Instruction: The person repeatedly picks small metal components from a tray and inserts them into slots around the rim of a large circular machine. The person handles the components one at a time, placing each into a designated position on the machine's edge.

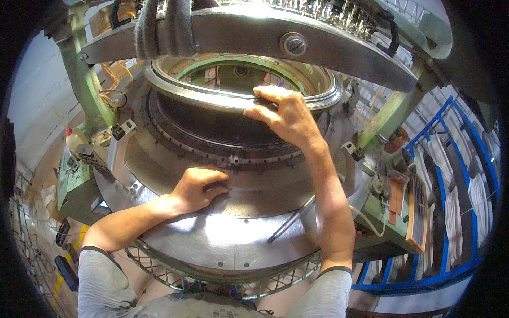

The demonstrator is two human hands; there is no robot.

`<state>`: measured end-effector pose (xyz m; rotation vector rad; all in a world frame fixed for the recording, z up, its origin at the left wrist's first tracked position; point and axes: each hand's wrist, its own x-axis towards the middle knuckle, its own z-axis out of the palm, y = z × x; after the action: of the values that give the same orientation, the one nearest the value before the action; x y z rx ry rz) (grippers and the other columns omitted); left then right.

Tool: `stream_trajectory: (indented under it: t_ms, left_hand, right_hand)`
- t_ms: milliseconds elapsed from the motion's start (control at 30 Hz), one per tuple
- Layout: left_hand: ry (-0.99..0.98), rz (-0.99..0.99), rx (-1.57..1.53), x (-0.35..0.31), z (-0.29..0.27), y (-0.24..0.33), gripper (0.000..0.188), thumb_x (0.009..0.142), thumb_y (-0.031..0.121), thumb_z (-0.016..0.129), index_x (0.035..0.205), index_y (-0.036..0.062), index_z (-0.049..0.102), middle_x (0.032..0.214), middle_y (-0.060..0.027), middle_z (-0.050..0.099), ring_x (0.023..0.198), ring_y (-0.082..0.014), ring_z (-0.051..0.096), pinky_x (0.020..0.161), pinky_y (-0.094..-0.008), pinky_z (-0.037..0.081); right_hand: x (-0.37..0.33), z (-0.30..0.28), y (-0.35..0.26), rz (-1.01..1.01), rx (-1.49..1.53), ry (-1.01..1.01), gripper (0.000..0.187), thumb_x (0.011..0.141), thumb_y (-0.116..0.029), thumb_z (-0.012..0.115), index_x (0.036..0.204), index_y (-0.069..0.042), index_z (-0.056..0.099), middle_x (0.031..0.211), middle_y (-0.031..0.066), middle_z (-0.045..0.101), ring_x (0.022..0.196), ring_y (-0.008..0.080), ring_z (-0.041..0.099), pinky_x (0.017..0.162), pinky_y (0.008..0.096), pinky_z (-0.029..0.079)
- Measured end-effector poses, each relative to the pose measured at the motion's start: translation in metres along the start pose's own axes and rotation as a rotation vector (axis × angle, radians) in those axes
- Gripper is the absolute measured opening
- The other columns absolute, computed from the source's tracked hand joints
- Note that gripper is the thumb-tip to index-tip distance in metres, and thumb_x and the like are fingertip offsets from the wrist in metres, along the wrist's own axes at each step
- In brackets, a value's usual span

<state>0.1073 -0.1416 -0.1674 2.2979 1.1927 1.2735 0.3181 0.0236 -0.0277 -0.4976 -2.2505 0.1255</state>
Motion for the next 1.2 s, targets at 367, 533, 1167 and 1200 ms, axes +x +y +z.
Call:
stream_trajectory:
  t_ms: [367, 533, 1167, 1200]
  left_hand:
    - [0.035, 0.002, -0.035, 0.001, -0.002, -0.002, 0.027, 0.082, -0.001, 0.083, 0.106, -0.0007, 0.072, 0.093, -0.0177, 0.075, 0.082, -0.0314, 0.076, 0.071, -0.0378, 0.06]
    - [0.036, 0.013, -0.023, 0.001, -0.002, -0.002, 0.027, 0.082, 0.0, 0.083, 0.107, -0.0012, 0.072, 0.093, -0.018, 0.075, 0.081, -0.032, 0.076, 0.07, -0.0383, 0.06]
    - [-0.03, -0.008, -0.026, 0.0, -0.007, 0.0, 0.029, 0.085, 0.005, 0.082, 0.111, -0.0007, 0.071, 0.097, -0.0184, 0.075, 0.087, -0.0339, 0.076, 0.076, -0.0408, 0.061]
    - [-0.031, -0.004, -0.027, 0.001, -0.006, 0.0, 0.029, 0.085, 0.005, 0.082, 0.111, -0.0003, 0.071, 0.097, -0.0184, 0.075, 0.087, -0.0339, 0.076, 0.076, -0.0407, 0.061]
  right_hand:
    - [0.043, -0.004, -0.002, 0.247, 0.067, -0.255, 0.021, 0.085, -0.023, 0.084, 0.097, -0.006, 0.084, 0.081, 0.0161, 0.078, 0.068, 0.0175, 0.073, 0.071, 0.0334, 0.058]
    - [0.044, 0.008, -0.011, 0.18, -0.035, -0.224, 0.027, 0.085, -0.027, 0.084, 0.101, -0.005, 0.083, 0.086, 0.0184, 0.078, 0.076, 0.0233, 0.077, 0.075, 0.0358, 0.06]
    - [0.014, 0.007, -0.03, 0.057, -0.157, -0.127, 0.035, 0.084, -0.017, 0.085, 0.114, 0.0, 0.078, 0.111, 0.0221, 0.076, 0.104, 0.0346, 0.075, 0.092, 0.0386, 0.058]
    - [0.014, 0.008, -0.029, 0.052, -0.163, -0.12, 0.038, 0.084, -0.015, 0.085, 0.117, 0.0, 0.078, 0.116, 0.0218, 0.076, 0.108, 0.0319, 0.076, 0.096, 0.037, 0.057]
